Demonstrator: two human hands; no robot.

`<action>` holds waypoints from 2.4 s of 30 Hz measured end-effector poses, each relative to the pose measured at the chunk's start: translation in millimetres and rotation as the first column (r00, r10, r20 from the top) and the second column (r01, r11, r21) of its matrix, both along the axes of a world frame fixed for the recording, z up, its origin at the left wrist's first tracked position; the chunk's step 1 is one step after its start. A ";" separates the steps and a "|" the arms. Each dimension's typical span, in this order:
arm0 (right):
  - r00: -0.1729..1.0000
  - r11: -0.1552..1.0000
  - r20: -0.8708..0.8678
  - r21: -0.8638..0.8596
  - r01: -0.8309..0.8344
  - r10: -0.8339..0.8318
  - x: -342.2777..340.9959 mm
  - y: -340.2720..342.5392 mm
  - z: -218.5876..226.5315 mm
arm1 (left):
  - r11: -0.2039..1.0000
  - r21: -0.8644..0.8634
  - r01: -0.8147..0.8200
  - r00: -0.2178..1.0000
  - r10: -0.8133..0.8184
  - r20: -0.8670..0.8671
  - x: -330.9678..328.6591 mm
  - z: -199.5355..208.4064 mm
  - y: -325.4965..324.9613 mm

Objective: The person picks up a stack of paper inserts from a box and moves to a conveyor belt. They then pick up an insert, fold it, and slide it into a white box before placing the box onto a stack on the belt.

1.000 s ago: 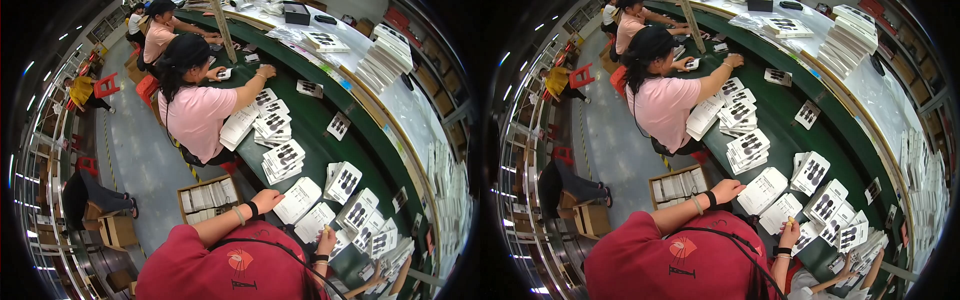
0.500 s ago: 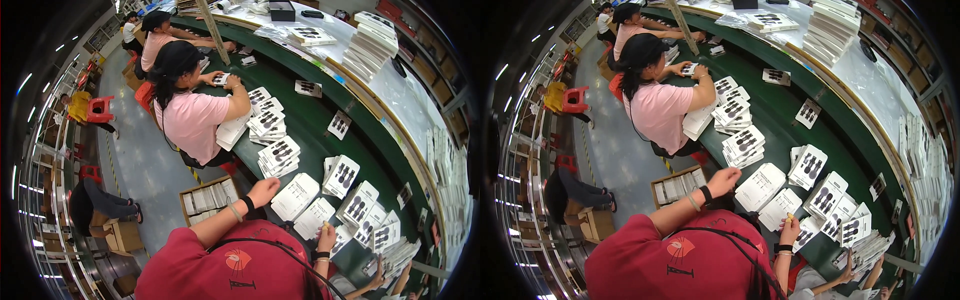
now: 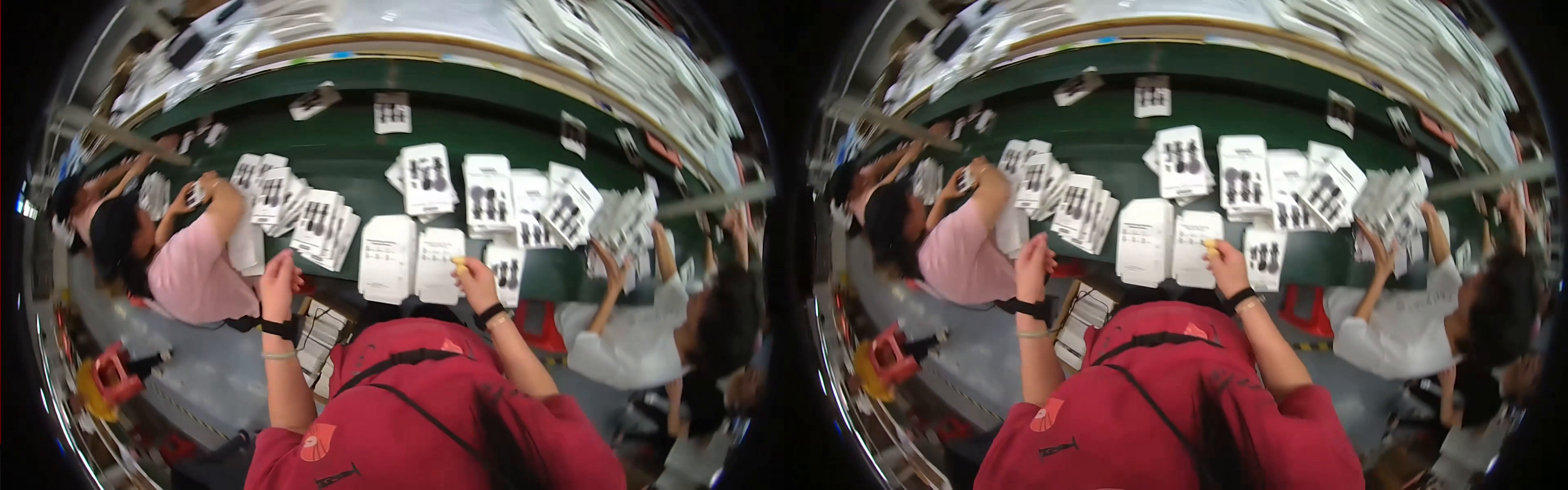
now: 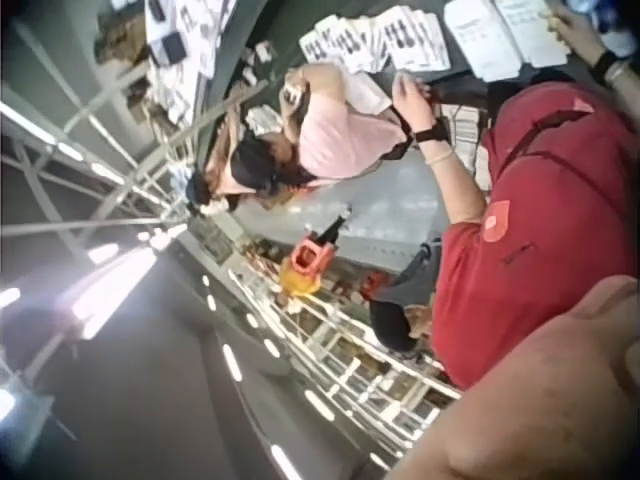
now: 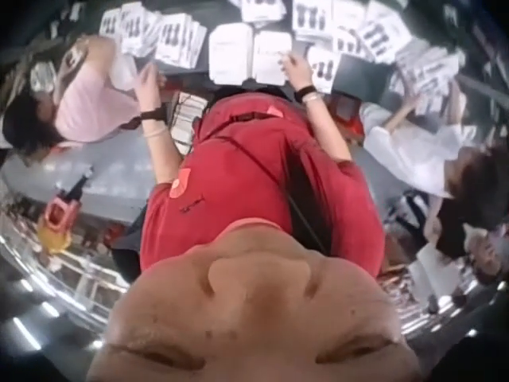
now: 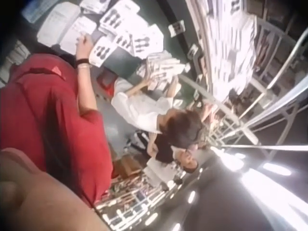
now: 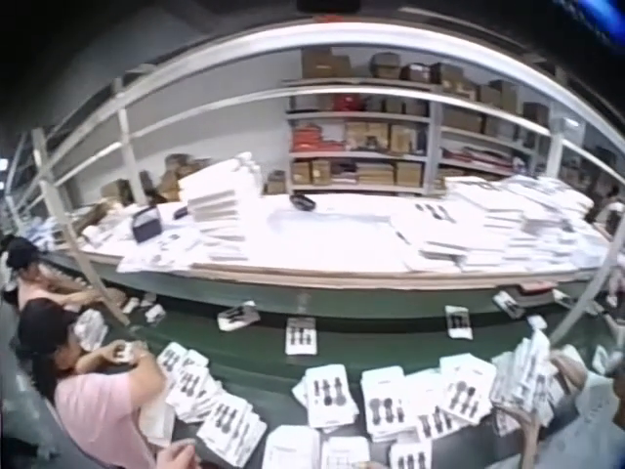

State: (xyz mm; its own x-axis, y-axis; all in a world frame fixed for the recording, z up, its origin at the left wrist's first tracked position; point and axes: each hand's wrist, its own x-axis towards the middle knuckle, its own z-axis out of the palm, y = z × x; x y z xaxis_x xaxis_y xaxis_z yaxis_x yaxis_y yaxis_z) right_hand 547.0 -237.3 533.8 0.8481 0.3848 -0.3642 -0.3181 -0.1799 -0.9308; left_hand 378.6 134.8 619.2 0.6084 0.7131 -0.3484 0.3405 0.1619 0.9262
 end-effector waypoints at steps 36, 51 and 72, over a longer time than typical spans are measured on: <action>0.891 0.855 0.392 -0.518 0.009 0.228 -3.9 11.8 -49.0 | 0.883 -0.020 0.470 0.856 -0.461 -0.235 61.2 -200.0 -67.0; 0.914 0.908 0.379 -0.418 0.029 0.145 0.3 10.0 -40.1 | 0.773 0.379 0.509 0.849 -0.376 -0.371 49.1 -186.0 -53.3; 0.726 0.974 0.658 -0.216 -0.072 0.200 2.3 53.5 66.9 | 0.899 -0.240 0.366 0.928 -0.371 0.028 36.7 -54.9 -85.2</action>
